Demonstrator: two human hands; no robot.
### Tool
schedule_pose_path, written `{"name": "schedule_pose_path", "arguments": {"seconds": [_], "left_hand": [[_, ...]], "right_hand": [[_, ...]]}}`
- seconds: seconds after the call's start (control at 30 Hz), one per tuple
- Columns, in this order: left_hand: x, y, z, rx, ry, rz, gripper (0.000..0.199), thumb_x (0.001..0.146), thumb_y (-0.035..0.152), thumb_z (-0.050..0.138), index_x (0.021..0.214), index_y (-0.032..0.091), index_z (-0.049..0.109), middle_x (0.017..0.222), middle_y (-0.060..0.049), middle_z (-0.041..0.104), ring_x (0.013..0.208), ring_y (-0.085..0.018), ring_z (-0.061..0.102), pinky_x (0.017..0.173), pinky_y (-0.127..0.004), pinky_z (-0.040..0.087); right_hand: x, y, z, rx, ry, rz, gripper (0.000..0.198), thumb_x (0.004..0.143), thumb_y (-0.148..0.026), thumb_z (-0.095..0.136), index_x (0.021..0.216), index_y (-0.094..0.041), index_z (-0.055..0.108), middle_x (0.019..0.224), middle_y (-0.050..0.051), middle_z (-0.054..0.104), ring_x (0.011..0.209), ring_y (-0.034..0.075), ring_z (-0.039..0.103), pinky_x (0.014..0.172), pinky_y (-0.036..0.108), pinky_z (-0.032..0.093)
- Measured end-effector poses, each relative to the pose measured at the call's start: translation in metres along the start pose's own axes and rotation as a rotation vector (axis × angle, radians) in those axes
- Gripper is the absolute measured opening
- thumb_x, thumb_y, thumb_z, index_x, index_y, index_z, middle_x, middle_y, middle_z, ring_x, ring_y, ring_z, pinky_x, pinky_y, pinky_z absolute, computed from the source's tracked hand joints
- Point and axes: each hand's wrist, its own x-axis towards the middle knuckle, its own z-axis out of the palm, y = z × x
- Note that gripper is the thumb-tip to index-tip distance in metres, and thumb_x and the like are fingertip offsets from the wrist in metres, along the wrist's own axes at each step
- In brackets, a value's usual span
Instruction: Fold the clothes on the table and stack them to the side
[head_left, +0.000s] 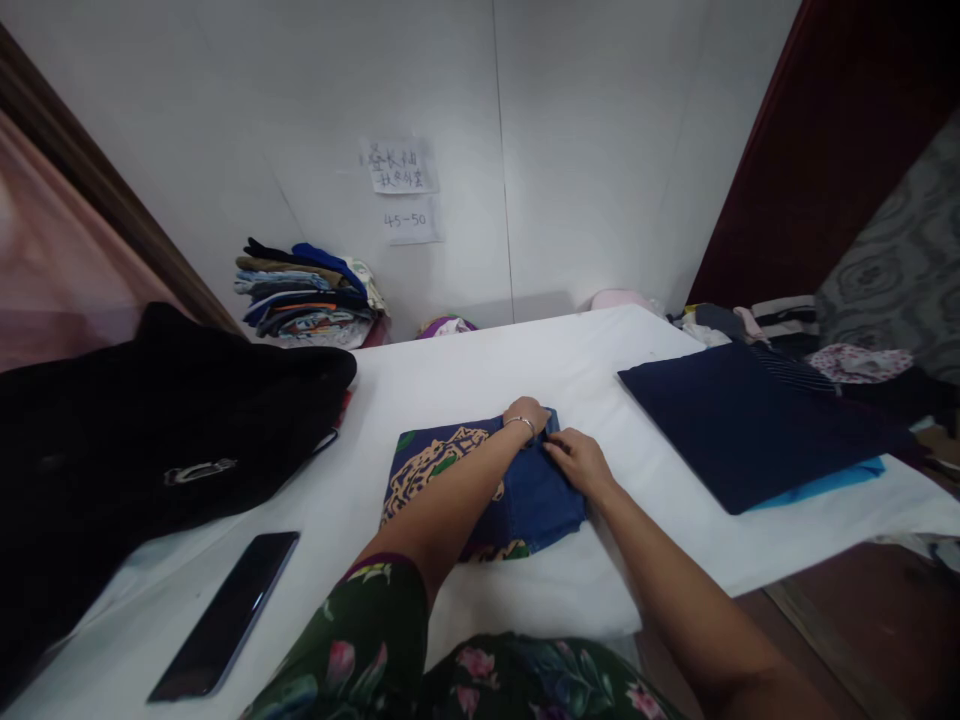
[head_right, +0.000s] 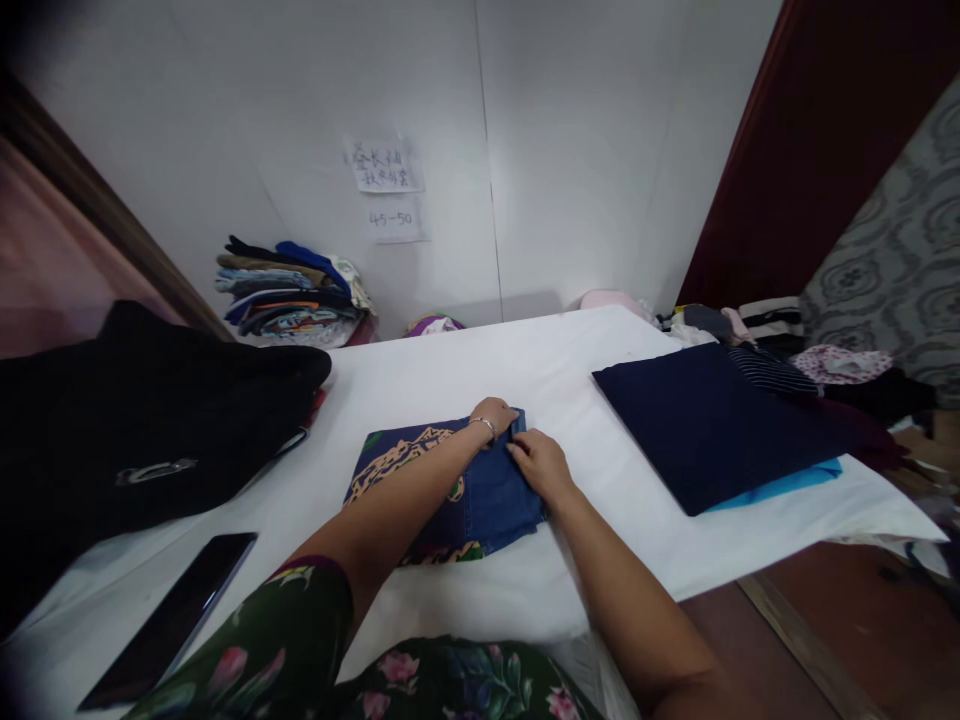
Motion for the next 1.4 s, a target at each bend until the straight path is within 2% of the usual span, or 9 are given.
{"name": "schedule_pose_path", "arguments": {"seconds": [0.13, 0.33, 0.53, 0.7, 0.8, 0.93, 1.07, 1.23, 1.4], "left_hand": [[-0.001, -0.008, -0.001, -0.092, -0.015, -0.038, 0.03, 0.08, 0.041, 0.055, 0.093, 0.021, 0.073, 0.089, -0.004, 0.073, 0.074, -0.015, 0.067, 0.059, -0.021, 0.045], [-0.003, -0.018, -0.004, -0.119, -0.003, 0.003, 0.032, 0.084, 0.045, 0.05, 0.092, 0.023, 0.072, 0.083, -0.001, 0.073, 0.072, -0.013, 0.066, 0.057, -0.019, 0.045], [0.003, -0.024, -0.015, 0.011, 0.037, 0.108, 0.026, 0.08, 0.034, 0.058, 0.095, 0.019, 0.071, 0.101, -0.008, 0.071, 0.095, -0.021, 0.064, 0.08, -0.028, 0.048], [0.009, -0.015, -0.025, 0.152, 0.02, 0.435, 0.047, 0.082, 0.01, 0.047, 0.126, 0.024, 0.056, 0.137, -0.002, 0.052, 0.126, -0.014, 0.044, 0.105, -0.027, 0.035], [0.011, -0.002, -0.026, 0.281, -0.087, 0.613, 0.046, 0.072, 0.003, 0.053, 0.108, 0.028, 0.066, 0.141, 0.003, 0.047, 0.134, -0.016, 0.034, 0.108, -0.031, 0.033], [0.018, 0.014, -0.031, 0.417, -0.183, 0.739, 0.017, 0.068, 0.007, 0.06, 0.073, 0.021, 0.067, 0.131, -0.001, 0.055, 0.134, -0.023, 0.031, 0.105, -0.039, 0.035], [0.03, 0.02, -0.042, 0.475, -0.198, 0.751, 0.013, 0.071, 0.008, 0.056, 0.067, 0.018, 0.064, 0.115, -0.008, 0.061, 0.124, -0.024, 0.041, 0.102, -0.041, 0.034], [0.037, 0.021, -0.039, 0.496, -0.184, 0.707, 0.014, 0.068, 0.006, 0.057, 0.068, 0.018, 0.064, 0.114, -0.007, 0.061, 0.121, -0.024, 0.042, 0.102, -0.041, 0.032], [0.043, 0.019, -0.027, 0.432, -0.158, 0.619, 0.026, 0.07, 0.008, 0.056, 0.089, 0.022, 0.068, 0.128, -0.003, 0.056, 0.122, -0.021, 0.045, 0.104, -0.034, 0.034]], "right_hand": [[0.006, 0.016, 0.0, 0.243, 0.191, 0.184, 0.033, 0.084, -0.043, 0.048, 0.091, -0.018, 0.069, 0.089, 0.007, 0.067, 0.078, 0.019, 0.06, 0.072, 0.031, 0.046], [0.006, 0.02, 0.009, 0.559, -0.042, 0.419, 0.036, 0.071, -0.051, 0.061, 0.081, -0.017, 0.065, 0.066, 0.001, 0.063, 0.06, 0.016, 0.055, 0.056, 0.027, 0.043], [0.004, 0.022, 0.014, 0.571, -0.015, 0.41, 0.028, 0.068, -0.047, 0.063, 0.071, -0.019, 0.059, 0.056, -0.004, 0.056, 0.052, 0.013, 0.048, 0.05, 0.024, 0.037], [0.004, 0.024, 0.016, 0.631, -0.011, 0.38, 0.029, 0.069, -0.046, 0.064, 0.079, -0.018, 0.063, 0.06, -0.004, 0.057, 0.053, 0.012, 0.048, 0.051, 0.024, 0.037], [0.004, 0.025, 0.019, 0.65, -0.005, 0.382, 0.029, 0.069, -0.045, 0.065, 0.08, -0.018, 0.063, 0.057, -0.005, 0.054, 0.05, 0.011, 0.045, 0.048, 0.023, 0.034], [0.004, 0.023, 0.014, 0.668, -0.043, 0.404, 0.032, 0.065, -0.046, 0.068, 0.079, -0.018, 0.063, 0.054, -0.006, 0.053, 0.048, 0.01, 0.044, 0.045, 0.022, 0.033], [0.0, 0.013, -0.003, 0.827, -0.187, 0.529, 0.036, 0.061, -0.046, 0.073, 0.08, -0.018, 0.059, 0.059, -0.003, 0.061, 0.05, 0.012, 0.053, 0.05, 0.024, 0.041], [-0.005, 0.007, -0.017, 0.825, -0.327, 0.584, 0.038, 0.058, -0.043, 0.076, 0.075, -0.019, 0.052, 0.057, -0.004, 0.061, 0.047, 0.011, 0.052, 0.045, 0.022, 0.038], [-0.008, 0.013, -0.014, 0.742, -0.367, 0.541, 0.036, 0.057, -0.039, 0.077, 0.071, -0.018, 0.05, 0.054, -0.007, 0.055, 0.044, 0.008, 0.047, 0.043, 0.02, 0.034]]}}
